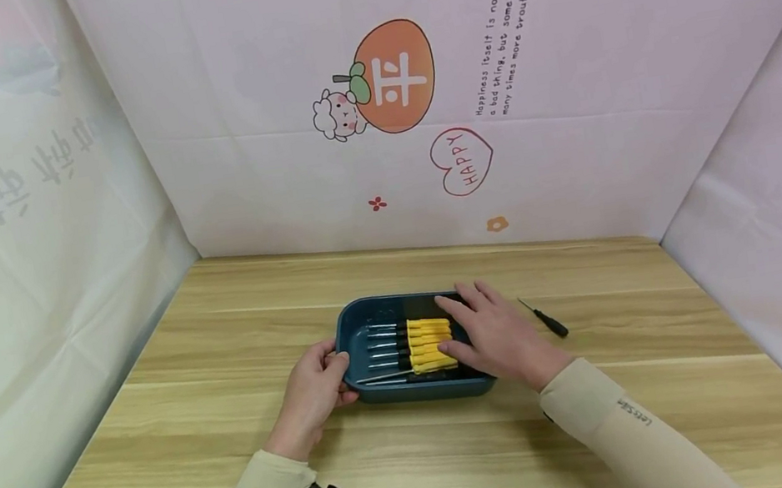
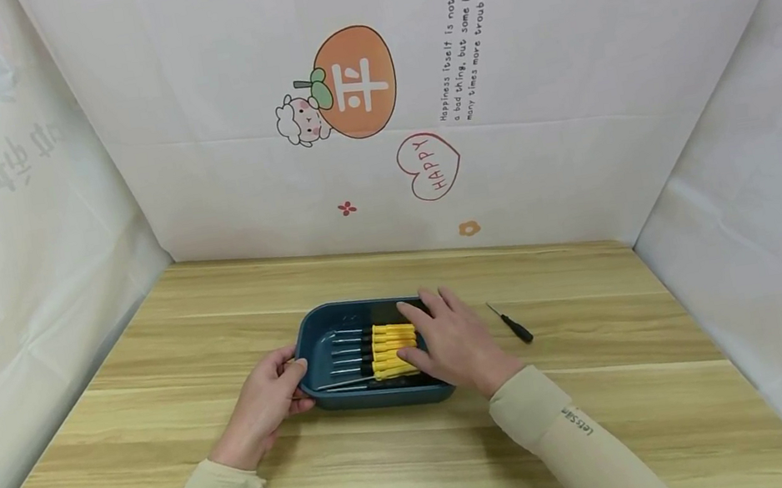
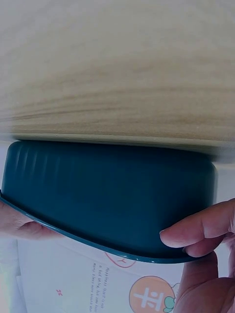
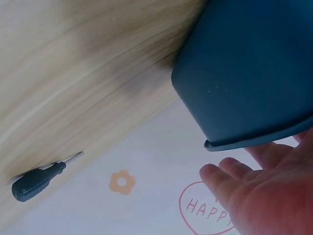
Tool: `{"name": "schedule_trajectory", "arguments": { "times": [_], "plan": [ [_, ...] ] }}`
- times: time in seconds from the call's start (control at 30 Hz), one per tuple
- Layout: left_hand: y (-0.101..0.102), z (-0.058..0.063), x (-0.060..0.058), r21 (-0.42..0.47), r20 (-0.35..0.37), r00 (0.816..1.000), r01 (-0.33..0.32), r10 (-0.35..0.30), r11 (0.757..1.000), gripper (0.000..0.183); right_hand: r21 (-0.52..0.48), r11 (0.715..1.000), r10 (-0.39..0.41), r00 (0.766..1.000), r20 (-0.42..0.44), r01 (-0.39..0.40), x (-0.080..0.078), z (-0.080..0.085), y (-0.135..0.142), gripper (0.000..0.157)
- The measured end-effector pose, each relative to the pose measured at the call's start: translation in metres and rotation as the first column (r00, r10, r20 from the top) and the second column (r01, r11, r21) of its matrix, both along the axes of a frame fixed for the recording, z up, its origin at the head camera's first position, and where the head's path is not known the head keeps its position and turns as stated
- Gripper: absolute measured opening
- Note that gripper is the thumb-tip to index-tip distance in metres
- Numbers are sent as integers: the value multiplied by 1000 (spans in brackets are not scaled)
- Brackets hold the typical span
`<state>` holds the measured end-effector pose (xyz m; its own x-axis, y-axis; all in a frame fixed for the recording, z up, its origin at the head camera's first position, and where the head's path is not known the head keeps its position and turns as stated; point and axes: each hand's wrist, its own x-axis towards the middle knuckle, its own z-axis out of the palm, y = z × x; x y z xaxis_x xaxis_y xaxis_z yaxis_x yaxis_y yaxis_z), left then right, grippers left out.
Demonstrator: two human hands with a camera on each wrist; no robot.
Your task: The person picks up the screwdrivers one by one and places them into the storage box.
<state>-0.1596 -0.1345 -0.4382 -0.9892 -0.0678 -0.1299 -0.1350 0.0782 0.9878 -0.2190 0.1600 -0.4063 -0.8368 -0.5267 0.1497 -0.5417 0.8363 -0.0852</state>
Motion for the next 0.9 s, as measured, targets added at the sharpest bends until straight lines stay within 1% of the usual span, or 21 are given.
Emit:
{"name": "schedule_trajectory", "arguments": {
  "times": [0.1, 0.37, 0.57, 0.67, 0.9],
  "plan": [
    [0, 0, 0, -1, -4, 1000, 4, -4, 1000, 42, 17, 1000, -21, 1000, -13, 22, -1, 0, 2, 77],
    [1, 2, 1, -2, -4, 1000, 2, -2, 1000, 43, 1, 999, -54, 998, -15, 54, -5, 1, 11, 80],
    [1, 1, 1, 7, -5, 1000, 1, -1, 1000, 42, -23, 996, -83, 997, 2, 83, -7, 2, 20, 77],
    [2, 2, 1, 13, -4, 1000, 0, 0, 1000, 43, -43, 996, -81, 997, 8, 81, -9, 2, 26, 76],
    [1, 2, 1, 10, -3, 1000, -3, 3, 1000, 42, -48, 994, -100, 995, 17, 100, -13, 2, 37, 75]
  ]
}}
